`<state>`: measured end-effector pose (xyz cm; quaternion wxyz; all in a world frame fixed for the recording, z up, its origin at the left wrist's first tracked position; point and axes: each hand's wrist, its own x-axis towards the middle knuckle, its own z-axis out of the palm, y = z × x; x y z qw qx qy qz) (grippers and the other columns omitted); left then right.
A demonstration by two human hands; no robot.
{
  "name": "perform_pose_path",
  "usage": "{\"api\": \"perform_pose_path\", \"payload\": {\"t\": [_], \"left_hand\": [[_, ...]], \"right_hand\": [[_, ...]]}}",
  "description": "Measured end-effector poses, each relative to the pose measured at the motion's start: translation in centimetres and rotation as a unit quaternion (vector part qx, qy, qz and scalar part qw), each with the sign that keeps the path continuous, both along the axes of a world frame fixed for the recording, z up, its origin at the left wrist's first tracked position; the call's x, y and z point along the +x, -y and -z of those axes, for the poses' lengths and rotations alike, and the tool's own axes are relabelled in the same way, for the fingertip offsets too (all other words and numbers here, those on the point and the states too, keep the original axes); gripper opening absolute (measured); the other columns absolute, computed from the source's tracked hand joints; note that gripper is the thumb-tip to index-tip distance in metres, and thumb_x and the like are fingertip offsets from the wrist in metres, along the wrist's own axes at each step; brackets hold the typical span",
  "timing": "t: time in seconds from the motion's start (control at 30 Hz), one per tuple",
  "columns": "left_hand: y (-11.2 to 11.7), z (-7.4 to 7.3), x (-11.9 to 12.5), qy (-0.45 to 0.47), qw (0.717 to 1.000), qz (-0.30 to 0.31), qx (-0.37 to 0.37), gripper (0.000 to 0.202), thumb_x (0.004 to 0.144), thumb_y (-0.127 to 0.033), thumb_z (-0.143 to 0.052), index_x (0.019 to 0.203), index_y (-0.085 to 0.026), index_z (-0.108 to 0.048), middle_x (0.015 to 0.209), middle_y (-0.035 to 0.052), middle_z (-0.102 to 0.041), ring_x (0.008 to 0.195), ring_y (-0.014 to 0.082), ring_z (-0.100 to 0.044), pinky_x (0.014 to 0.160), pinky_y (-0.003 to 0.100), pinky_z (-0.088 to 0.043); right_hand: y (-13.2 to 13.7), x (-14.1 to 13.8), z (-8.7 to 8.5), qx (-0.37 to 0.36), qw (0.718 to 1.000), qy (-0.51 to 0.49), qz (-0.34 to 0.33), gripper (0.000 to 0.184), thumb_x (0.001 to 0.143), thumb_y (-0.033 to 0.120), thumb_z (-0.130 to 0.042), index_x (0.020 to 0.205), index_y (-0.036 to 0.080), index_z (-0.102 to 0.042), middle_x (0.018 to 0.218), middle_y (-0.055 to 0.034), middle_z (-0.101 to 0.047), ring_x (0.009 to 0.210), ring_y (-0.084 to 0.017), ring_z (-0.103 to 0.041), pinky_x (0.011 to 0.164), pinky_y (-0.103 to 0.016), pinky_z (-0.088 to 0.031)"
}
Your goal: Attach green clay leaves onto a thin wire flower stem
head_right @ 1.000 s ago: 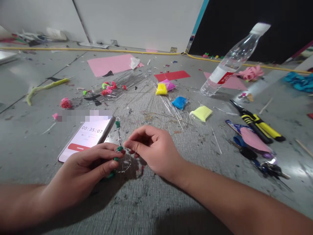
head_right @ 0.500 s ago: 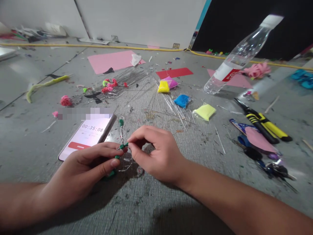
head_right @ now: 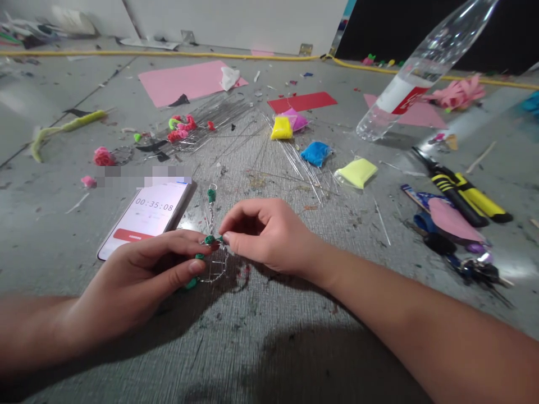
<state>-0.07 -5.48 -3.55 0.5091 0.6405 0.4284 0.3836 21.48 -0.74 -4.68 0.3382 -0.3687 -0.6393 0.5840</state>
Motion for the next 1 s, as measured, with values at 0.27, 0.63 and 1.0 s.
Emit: {"api": "perform_pose_path", "payload": {"t": [0.27,0.63,1.0], "left_hand": [[0.1,0.0,0.0,-0.02,1.0,0.012,-0.003,0.01,0.088,-0.017,-0.073,0.094,-0.022,-0.079,0.098,0.005,-0.081,0.091,0.0191,-0.075,0.083,0.032,-0.063],[0.1,0.3,0.0,-0.021,1.0,0.003,0.005,0.007,0.089,-0.02,-0.073,0.094,-0.022,-0.079,0.096,0.0052,-0.08,0.088,0.0188,-0.074,0.082,0.032,-0.062],[0.1,-0.1,0.0,-0.013,1.0,0.012,0.003,0.005,0.088,-0.018,-0.074,0.09,-0.021,-0.078,0.091,0.0045,-0.079,0.083,0.0175,-0.073,0.077,0.03,-0.062]], "right_hand": [[-0.2,0.3,0.5,-0.15,0.982,-0.108,-0.036,0.012,0.083,0.026,-0.073,0.09,0.016,-0.071,0.071,0.0,-0.067,0.061,-0.012,-0.062,0.056,-0.025,-0.052],[-0.6,0.4,-0.1,-0.201,0.974,-0.072,-0.072,0.031,0.077,0.04,-0.088,0.085,0.015,-0.072,0.072,-0.0005,-0.068,0.058,-0.011,-0.062,0.053,-0.024,-0.052],[0.1,0.1,-1.0,-0.184,0.98,-0.037,-0.067,0.025,0.075,0.033,-0.086,0.084,0.015,-0.071,0.067,0.0015,-0.067,0.053,-0.01,-0.061,0.05,-0.023,-0.051]]}}
